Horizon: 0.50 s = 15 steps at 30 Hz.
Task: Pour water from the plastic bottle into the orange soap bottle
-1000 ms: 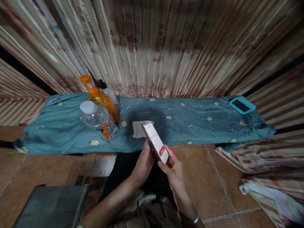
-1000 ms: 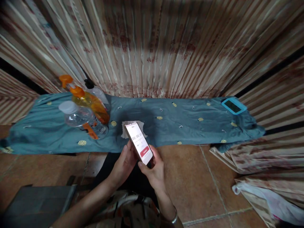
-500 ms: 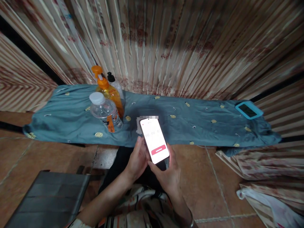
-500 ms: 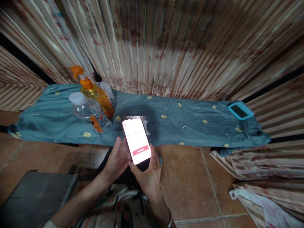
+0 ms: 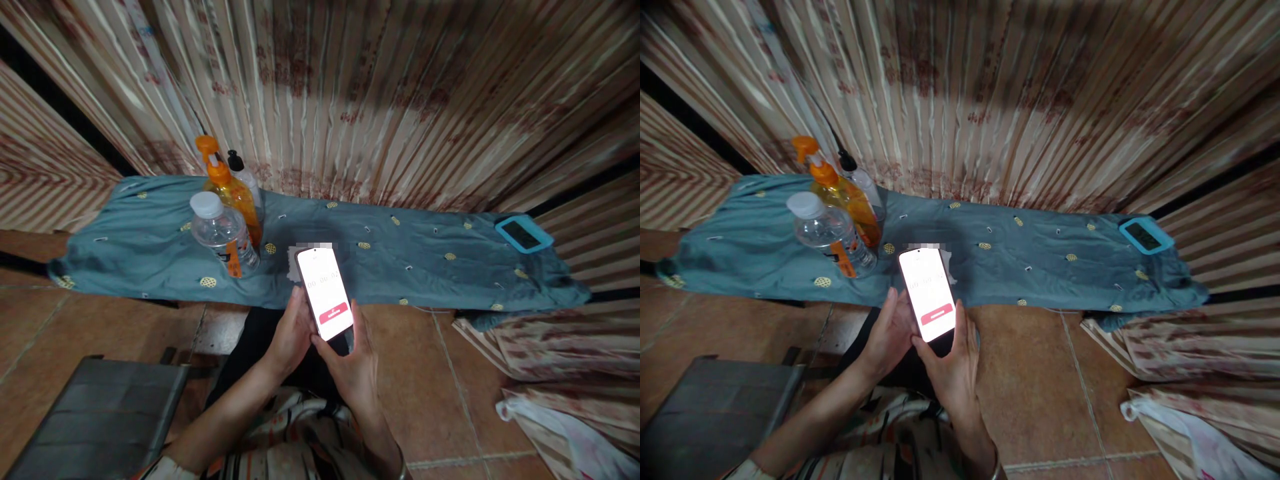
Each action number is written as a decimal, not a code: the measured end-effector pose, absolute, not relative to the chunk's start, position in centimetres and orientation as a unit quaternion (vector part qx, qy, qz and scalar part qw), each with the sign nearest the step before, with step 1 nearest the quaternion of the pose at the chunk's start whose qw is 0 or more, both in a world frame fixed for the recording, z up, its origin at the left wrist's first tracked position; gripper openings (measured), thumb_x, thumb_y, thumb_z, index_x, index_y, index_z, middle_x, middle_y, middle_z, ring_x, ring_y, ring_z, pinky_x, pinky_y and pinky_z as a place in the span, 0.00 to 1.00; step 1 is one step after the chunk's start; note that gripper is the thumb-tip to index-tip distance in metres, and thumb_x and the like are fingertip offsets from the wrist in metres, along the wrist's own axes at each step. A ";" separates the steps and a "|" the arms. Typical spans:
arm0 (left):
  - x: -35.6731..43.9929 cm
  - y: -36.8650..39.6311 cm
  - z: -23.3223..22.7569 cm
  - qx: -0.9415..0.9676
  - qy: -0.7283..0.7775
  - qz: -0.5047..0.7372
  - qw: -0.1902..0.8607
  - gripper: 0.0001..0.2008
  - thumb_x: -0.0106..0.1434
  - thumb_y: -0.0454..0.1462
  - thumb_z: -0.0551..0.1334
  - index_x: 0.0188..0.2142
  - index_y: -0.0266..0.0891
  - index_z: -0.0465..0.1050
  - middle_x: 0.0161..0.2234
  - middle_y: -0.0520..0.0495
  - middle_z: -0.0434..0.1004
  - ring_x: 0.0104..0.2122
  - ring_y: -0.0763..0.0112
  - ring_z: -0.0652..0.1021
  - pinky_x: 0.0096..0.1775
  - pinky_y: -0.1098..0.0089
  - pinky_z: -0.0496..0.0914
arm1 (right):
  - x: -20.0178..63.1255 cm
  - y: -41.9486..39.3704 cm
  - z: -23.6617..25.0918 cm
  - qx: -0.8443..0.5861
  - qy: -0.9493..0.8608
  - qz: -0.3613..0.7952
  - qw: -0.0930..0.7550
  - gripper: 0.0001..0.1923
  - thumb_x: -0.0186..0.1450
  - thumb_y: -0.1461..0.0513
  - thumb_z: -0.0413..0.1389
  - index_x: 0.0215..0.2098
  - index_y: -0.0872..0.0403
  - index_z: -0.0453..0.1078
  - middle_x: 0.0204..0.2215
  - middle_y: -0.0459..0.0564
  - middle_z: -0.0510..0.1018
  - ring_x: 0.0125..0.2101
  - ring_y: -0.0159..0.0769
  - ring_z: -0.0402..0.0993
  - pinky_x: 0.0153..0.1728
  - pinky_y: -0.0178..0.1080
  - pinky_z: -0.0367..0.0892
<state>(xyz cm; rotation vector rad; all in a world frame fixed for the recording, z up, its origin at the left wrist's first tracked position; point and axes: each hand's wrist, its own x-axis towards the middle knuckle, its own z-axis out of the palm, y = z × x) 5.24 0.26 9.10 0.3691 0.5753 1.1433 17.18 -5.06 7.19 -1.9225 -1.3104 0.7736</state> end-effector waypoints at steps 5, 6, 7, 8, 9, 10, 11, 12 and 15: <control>5.3 0.2 8.8 0.186 0.268 0.535 0.780 0.32 0.65 0.60 0.62 0.57 0.40 0.75 0.60 0.40 0.78 0.66 0.46 0.70 0.68 0.49 0.62 | 17.2 -4.8 7.4 -0.742 -0.491 0.311 0.334 0.59 0.52 0.39 0.63 0.71 0.64 0.55 0.69 0.67 0.63 0.67 0.63 0.63 0.66 0.67 0.60; 5.3 0.2 8.7 0.187 0.268 0.535 0.779 0.32 0.66 0.59 0.61 0.58 0.40 0.74 0.60 0.40 0.79 0.66 0.46 0.71 0.68 0.49 0.62 | 17.2 -4.8 7.4 -0.742 -0.490 0.315 0.332 0.59 0.52 0.40 0.62 0.71 0.65 0.55 0.69 0.68 0.63 0.67 0.63 0.63 0.67 0.66 0.60; 5.3 0.2 8.5 0.187 0.269 0.536 0.778 0.31 0.67 0.58 0.61 0.59 0.40 0.74 0.59 0.40 0.79 0.66 0.46 0.71 0.68 0.49 0.62 | 17.3 -4.6 7.5 -0.741 -0.489 0.321 0.330 0.59 0.52 0.40 0.62 0.71 0.65 0.55 0.69 0.67 0.63 0.67 0.63 0.63 0.67 0.66 0.60; 5.3 0.2 8.3 0.187 0.270 0.537 0.777 0.31 0.67 0.58 0.61 0.59 0.39 0.74 0.59 0.40 0.79 0.65 0.47 0.72 0.68 0.49 0.62 | 17.3 -4.5 7.6 -0.740 -0.487 0.330 0.326 0.58 0.52 0.41 0.62 0.70 0.65 0.56 0.68 0.66 0.65 0.67 0.62 0.64 0.66 0.65 0.61; 5.3 0.1 8.1 0.189 0.270 0.540 0.775 0.31 0.67 0.58 0.61 0.59 0.39 0.74 0.58 0.40 0.80 0.65 0.47 0.72 0.68 0.49 0.63 | 17.4 -4.3 7.7 -0.740 -0.484 0.340 0.321 0.56 0.52 0.42 0.62 0.69 0.64 0.58 0.67 0.66 0.67 0.66 0.62 0.66 0.66 0.64 0.62; 5.4 0.1 7.9 0.191 0.271 0.541 0.773 0.31 0.67 0.57 0.61 0.58 0.39 0.75 0.58 0.40 0.80 0.64 0.47 0.73 0.67 0.49 0.63 | 17.5 -4.2 7.8 -0.739 -0.481 0.349 0.319 0.54 0.51 0.43 0.62 0.68 0.63 0.60 0.65 0.65 0.70 0.64 0.62 0.68 0.64 0.63 0.64; 5.5 0.1 7.7 0.194 0.273 0.541 0.772 0.30 0.67 0.57 0.62 0.58 0.39 0.75 0.58 0.40 0.80 0.63 0.47 0.74 0.67 0.49 0.64 | 17.6 -4.0 7.7 -0.737 -0.478 0.357 0.317 0.52 0.51 0.44 0.62 0.67 0.63 0.61 0.62 0.65 0.73 0.62 0.61 0.71 0.62 0.62 0.66; 5.6 0.2 7.5 0.197 0.277 0.540 0.770 0.30 0.66 0.57 0.62 0.56 0.39 0.76 0.57 0.41 0.81 0.62 0.47 0.75 0.66 0.49 0.64 | 17.8 -3.8 7.6 -0.736 -0.476 0.364 0.317 0.50 0.50 0.46 0.63 0.65 0.62 0.63 0.59 0.65 0.76 0.59 0.61 0.74 0.60 0.62 0.68; 6.5 0.4 7.1 0.206 0.300 0.534 0.763 0.28 0.66 0.56 0.64 0.56 0.39 0.76 0.55 0.41 0.82 0.60 0.49 0.76 0.65 0.51 0.66 | 18.3 -3.5 6.6 -0.722 -0.466 0.381 0.342 0.45 0.50 0.51 0.64 0.62 0.59 0.64 0.53 0.61 0.80 0.52 0.57 0.78 0.55 0.60 0.71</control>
